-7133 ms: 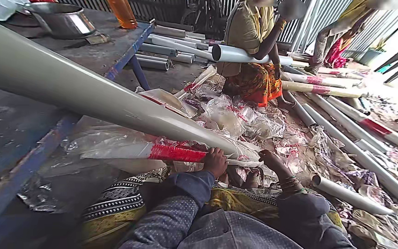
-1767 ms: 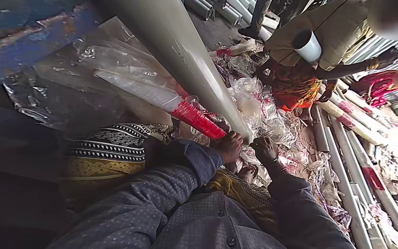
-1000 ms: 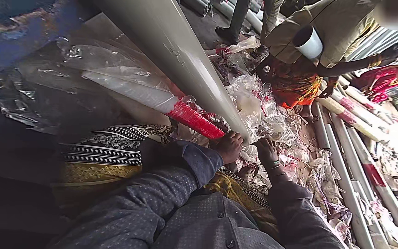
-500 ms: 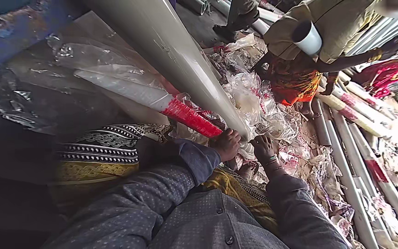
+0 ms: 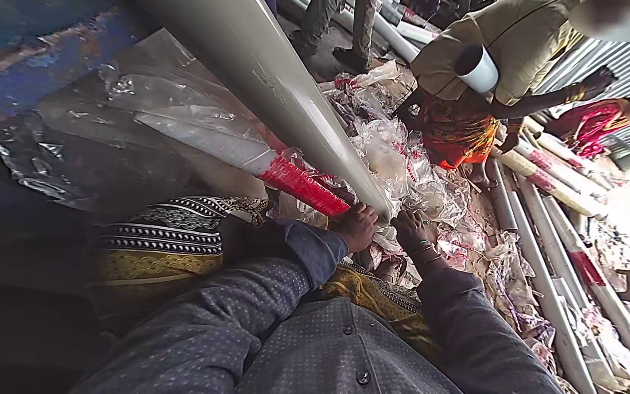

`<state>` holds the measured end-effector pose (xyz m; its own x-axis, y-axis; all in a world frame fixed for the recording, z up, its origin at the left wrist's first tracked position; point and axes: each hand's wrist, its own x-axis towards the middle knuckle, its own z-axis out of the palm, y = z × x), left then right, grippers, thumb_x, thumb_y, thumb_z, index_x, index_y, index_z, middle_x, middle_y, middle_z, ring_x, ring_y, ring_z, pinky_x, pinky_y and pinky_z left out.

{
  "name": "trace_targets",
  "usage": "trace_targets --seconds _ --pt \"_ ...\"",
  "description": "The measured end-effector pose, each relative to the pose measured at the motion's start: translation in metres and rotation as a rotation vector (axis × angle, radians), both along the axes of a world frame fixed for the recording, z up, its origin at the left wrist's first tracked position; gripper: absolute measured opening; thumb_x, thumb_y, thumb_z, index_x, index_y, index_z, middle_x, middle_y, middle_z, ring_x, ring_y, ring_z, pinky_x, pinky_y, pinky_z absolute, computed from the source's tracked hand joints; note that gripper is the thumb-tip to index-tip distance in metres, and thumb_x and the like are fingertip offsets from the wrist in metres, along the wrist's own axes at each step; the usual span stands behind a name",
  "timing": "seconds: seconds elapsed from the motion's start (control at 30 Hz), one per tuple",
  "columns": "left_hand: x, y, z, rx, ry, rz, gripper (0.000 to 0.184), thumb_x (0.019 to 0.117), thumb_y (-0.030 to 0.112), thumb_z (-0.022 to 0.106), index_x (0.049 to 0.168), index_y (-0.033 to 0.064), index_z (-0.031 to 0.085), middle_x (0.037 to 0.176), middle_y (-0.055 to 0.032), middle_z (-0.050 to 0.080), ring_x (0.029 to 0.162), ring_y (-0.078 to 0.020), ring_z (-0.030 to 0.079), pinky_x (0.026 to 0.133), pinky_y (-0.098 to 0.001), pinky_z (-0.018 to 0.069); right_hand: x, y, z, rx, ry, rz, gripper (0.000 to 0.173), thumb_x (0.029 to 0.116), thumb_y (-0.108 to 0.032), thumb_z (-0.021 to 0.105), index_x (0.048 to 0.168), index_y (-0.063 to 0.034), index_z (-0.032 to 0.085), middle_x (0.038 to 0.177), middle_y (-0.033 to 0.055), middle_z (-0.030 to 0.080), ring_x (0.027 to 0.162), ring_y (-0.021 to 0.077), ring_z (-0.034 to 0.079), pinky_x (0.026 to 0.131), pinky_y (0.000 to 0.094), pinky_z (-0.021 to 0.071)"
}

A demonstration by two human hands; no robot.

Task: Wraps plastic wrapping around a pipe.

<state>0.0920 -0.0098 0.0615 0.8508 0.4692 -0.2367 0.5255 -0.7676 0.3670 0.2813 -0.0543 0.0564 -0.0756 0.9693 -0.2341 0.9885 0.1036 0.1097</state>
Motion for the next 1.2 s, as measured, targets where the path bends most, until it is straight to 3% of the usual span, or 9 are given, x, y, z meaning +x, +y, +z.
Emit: trace_targets --seconds 0.17,0.43,0.83,1.1,1.2 --pt "-0.001 0.0 0.001 0.009 0.012 -0.016 0.036 0.1087 0.018 0.044 0.127 -0.0053 0.065 0.14 -0.024 0.057 0.139 -0.039 0.046 0.12 -0.0526 0.0248 -0.008 0.014 0.012 -0.181 -0.096 0.026 0.033 0.0994 0.006 0.044 0.121 0.0047 0.069 0.129 0.0287 0.062 0.13 0.0438 0.055 0.112 0.056 0.0382" --pt "-0.003 0.0 0.001 0.043 0.009 -0.041 0.035 0.108 0.016 0.045 0.125 -0.0068 0.065 0.14 -0.024 0.058 0.138 -0.0388 0.047 0.119 -0.0514 0.0273 -0.018 0.023 0.016 -0.274 -0.176 0.0 0.039 0.1017 0.004 0.042 0.132 0.0 0.066 0.133 0.0276 0.061 0.133 0.0426 0.053 0.113 0.055 0.0367" --pt "-0.007 -0.003 0.008 0.051 0.007 -0.046 0.035 0.1066 0.018 0.05 0.126 -0.0062 0.066 0.14 -0.0264 0.058 0.139 -0.0432 0.046 0.118 -0.0562 0.0266 -0.022 0.017 0.02 -0.259 -0.118 -0.03 0.04 0.1015 0.005 0.043 0.137 0.0005 0.063 0.135 0.0309 0.059 0.132 0.0464 0.052 0.114 0.0579 0.035" --pt "0.003 -0.004 0.009 0.109 0.133 -0.012 0.04 0.1096 0.03 0.046 0.131 0.0024 0.067 0.143 -0.0193 0.058 0.142 -0.0368 0.046 0.12 -0.0526 0.0258 -0.015 0.011 0.007 -0.13 -0.071 -0.038 0.037 0.1009 0.005 0.044 0.13 0.0014 0.066 0.127 0.028 0.063 0.125 0.0437 0.057 0.108 0.0559 0.041" --pt "0.005 -0.006 0.01 0.126 0.149 -0.002 0.04 0.1096 0.03 0.046 0.131 0.0035 0.067 0.143 -0.0185 0.059 0.142 -0.0361 0.046 0.12 -0.0529 0.0255 -0.011 0.011 0.009 -0.131 -0.078 -0.041 0.035 0.1015 0.005 0.044 0.126 0.0024 0.068 0.127 0.0267 0.063 0.126 0.0424 0.057 0.11 0.0565 0.0392"
